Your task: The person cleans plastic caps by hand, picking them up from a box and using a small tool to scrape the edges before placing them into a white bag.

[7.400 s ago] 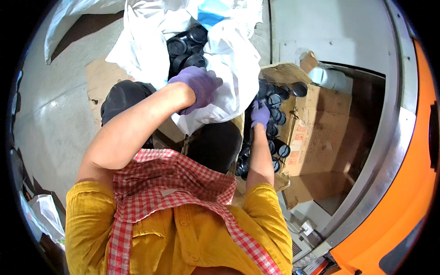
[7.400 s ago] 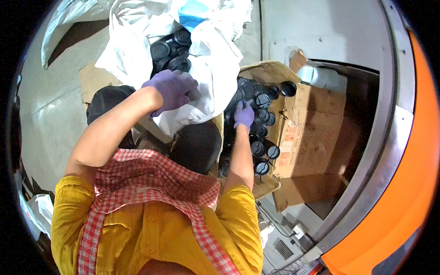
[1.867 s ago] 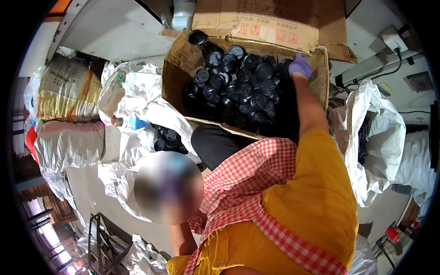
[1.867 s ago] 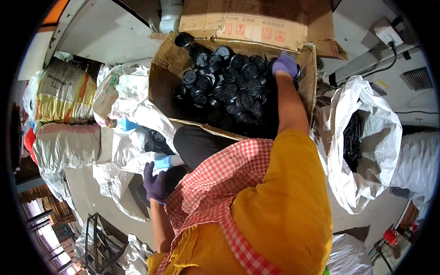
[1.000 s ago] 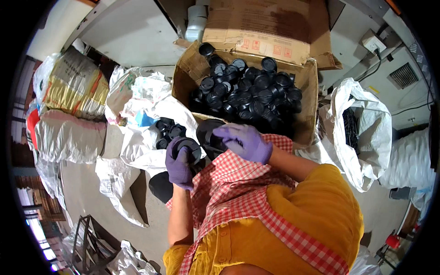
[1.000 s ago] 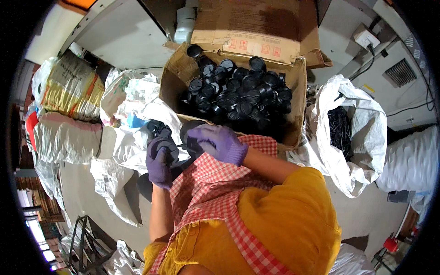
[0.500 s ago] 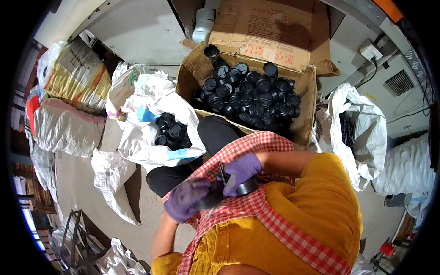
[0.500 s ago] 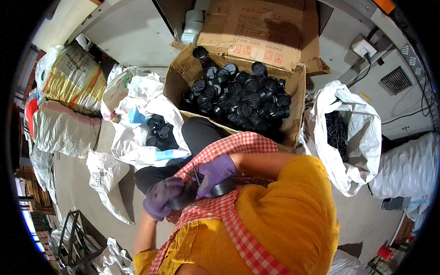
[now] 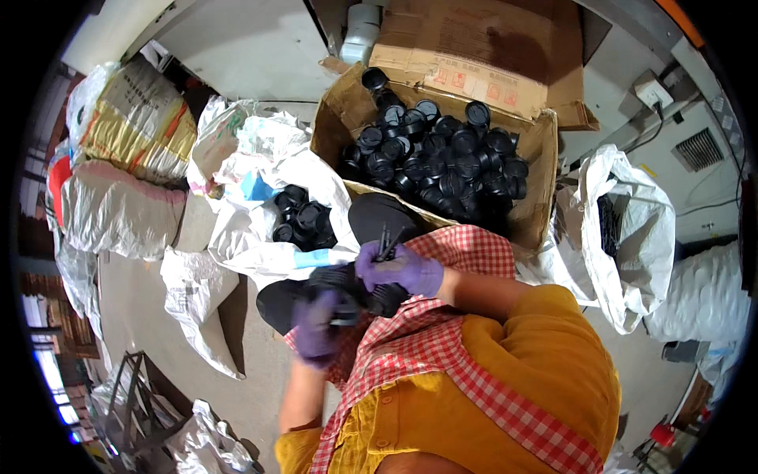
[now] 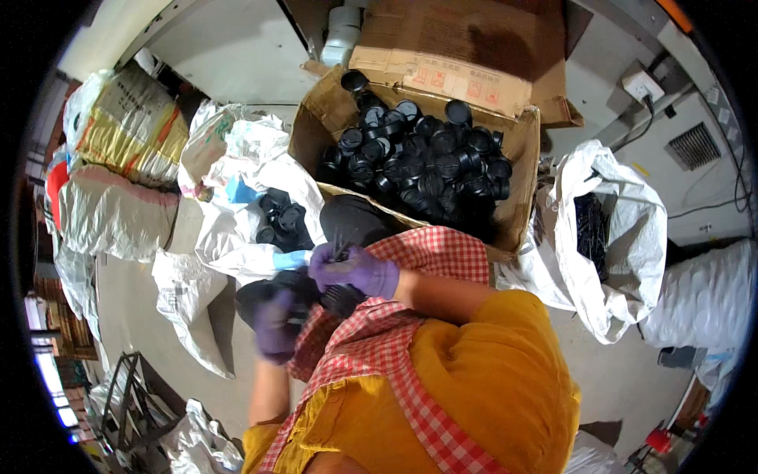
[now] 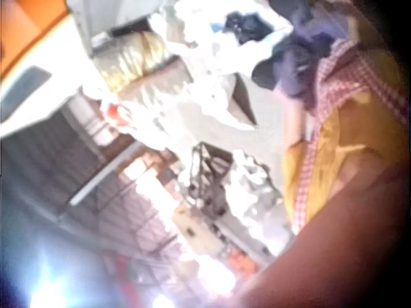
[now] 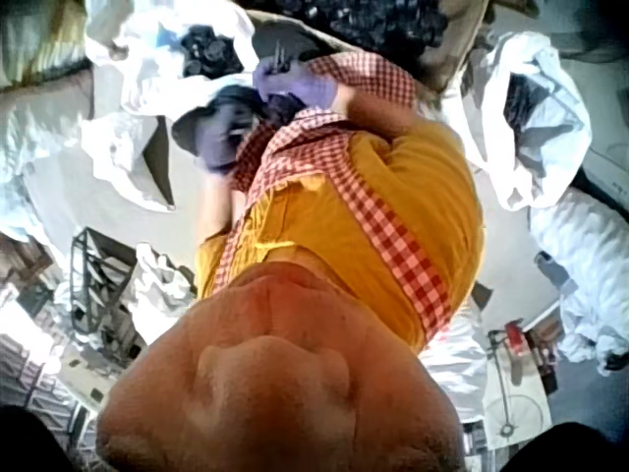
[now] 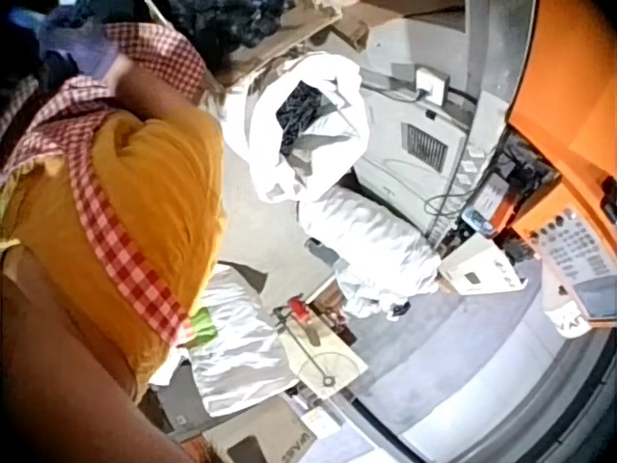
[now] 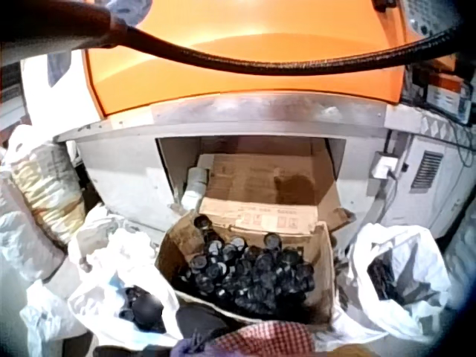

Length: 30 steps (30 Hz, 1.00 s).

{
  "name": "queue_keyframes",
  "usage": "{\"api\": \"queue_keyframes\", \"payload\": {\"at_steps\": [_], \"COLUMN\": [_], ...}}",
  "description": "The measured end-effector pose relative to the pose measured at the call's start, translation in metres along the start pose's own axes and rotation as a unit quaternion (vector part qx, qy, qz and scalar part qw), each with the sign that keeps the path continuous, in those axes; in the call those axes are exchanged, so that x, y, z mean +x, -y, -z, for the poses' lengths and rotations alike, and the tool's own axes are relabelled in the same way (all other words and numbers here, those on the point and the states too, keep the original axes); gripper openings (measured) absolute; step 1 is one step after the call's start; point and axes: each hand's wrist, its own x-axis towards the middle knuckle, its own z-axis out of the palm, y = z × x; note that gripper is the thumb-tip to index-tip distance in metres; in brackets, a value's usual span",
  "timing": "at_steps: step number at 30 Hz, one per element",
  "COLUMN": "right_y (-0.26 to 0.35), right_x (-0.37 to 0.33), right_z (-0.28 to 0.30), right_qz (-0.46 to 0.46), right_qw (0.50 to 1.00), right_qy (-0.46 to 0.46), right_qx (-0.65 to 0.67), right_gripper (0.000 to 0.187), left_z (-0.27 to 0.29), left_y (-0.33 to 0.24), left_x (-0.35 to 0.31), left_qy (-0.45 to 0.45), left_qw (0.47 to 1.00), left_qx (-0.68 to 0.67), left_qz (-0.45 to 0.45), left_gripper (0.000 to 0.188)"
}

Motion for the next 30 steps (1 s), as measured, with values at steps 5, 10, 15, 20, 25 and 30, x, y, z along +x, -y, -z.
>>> {"api": "queue_keyframes", "payload": {"at_steps": [5, 10, 15, 20, 25, 30], "right_y": [0.020, 0.024, -0.008, 0.031, 0.042, 0.053], "right_x": [0.010, 0.018, 0.033, -0.011, -0.004, -0.002], "right_z": [0.009, 0.045, 0.109, 0.218, 0.304, 0.390], "right_qz": [0.141, 0.166, 0.219, 0.067, 0.104, -0.027], "right_qw": [0.949, 0.866, 0.634, 0.686, 0.542, 0.560], "right_qy": [-0.125, -0.221, -0.373, -0.558, -0.637, -0.639], "right_qx": [-0.253, -0.417, -0.641, -0.463, -0.538, -0.526], "right_gripper": [0.013, 0.010, 0.010, 0.022, 0.026, 0.029], "left_z": [-0.059, -0.077, -0.072, -0.030, -0.002, -0.023], "left_y": [0.008, -0.016, -0.041, -0.033, 0.081, 0.106], "left_x": [0.013, 0.039, 0.043, 0.064, 0.109, 0.087], "left_qy": [0.038, -0.042, -0.040, -0.157, -0.175, 0.003], "left_qw": [0.990, 0.991, 0.969, 0.928, 0.920, 0.967], "left_qx": [-0.132, 0.001, 0.173, 0.291, 0.346, 0.214], "left_qz": [-0.024, -0.124, -0.170, -0.171, 0.056, 0.141], "left_gripper": [0.048, 0.045, 0.039, 0.041, 0.072, 0.066]}}
